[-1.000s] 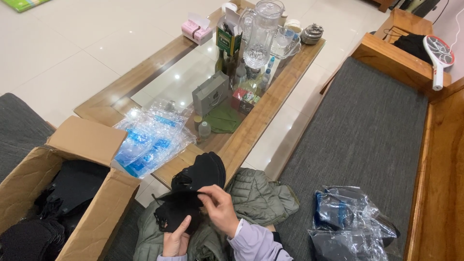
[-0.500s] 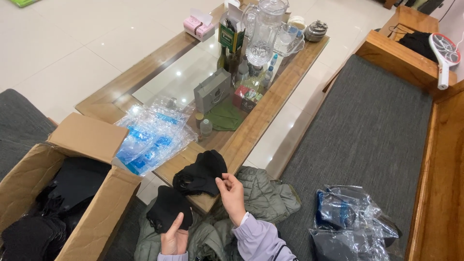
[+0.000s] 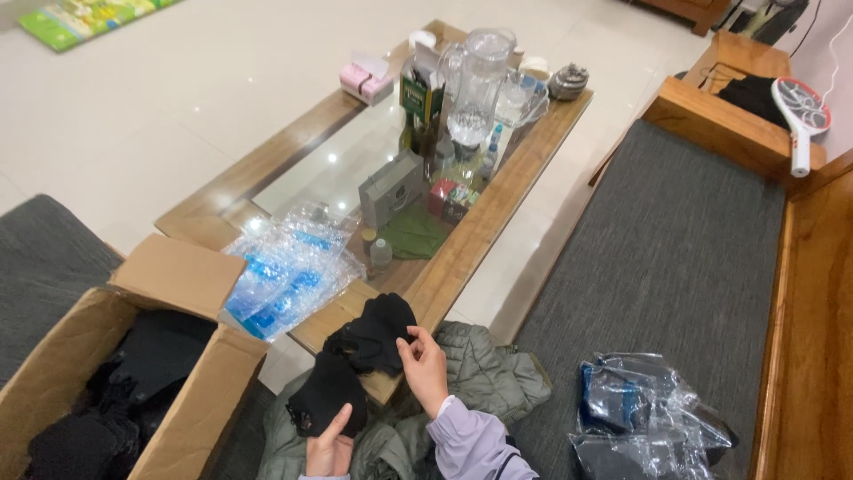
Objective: Packing black fabric masks into a cardboard box while sitting on the floor.
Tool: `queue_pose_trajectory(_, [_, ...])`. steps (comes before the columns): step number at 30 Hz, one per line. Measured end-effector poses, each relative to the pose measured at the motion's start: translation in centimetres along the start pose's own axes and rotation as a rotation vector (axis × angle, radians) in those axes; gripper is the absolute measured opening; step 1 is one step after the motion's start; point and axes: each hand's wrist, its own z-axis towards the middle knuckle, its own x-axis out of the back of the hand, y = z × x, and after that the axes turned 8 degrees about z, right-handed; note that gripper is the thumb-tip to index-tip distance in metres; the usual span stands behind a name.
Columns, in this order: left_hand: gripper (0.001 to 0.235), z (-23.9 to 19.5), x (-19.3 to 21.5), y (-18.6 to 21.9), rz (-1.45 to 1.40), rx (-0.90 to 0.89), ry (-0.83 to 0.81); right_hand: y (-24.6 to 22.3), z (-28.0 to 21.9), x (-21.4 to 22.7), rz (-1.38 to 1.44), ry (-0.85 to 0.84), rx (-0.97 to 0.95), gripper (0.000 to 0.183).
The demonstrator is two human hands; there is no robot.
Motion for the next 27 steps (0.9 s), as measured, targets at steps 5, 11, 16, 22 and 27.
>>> queue_pose_trajectory(5, [0.026, -2.1, -2.0, 2.2, -0.099, 0.044, -0.184, 0.8, 0.3, -0.4, -0.099, 0.01, 0.034, 0.031])
queue_pose_trajectory(11, [0.026, -1.2, -2.4, 2.4, -0.037, 0.119, -0.069, 0.3, 0.2, -0.2, -0.188, -0.034, 0.108, 0.041])
queue_pose_trajectory(16, [0.022, -2.6, -3.4, 2.9, -0.085, 0.022, -0.176, 0.2, 0.2, -0.1, -0.198, -0.08, 0.201, 0.062])
queue_pose_trajectory(22, [0.037, -6.0, -5.4, 5.4, -0.004, 0.109, -0.151, 0.7, 0.4, 0.1, -0.219, -0.08, 0.209, 0.039])
queue_pose_trajectory(27, [0.041, -5.4, -4.7, 4.8, 0.035, 0.054, -0.229, 1.1, 0.9, 0.1, -0.204, -0.111, 0.164, 0.039])
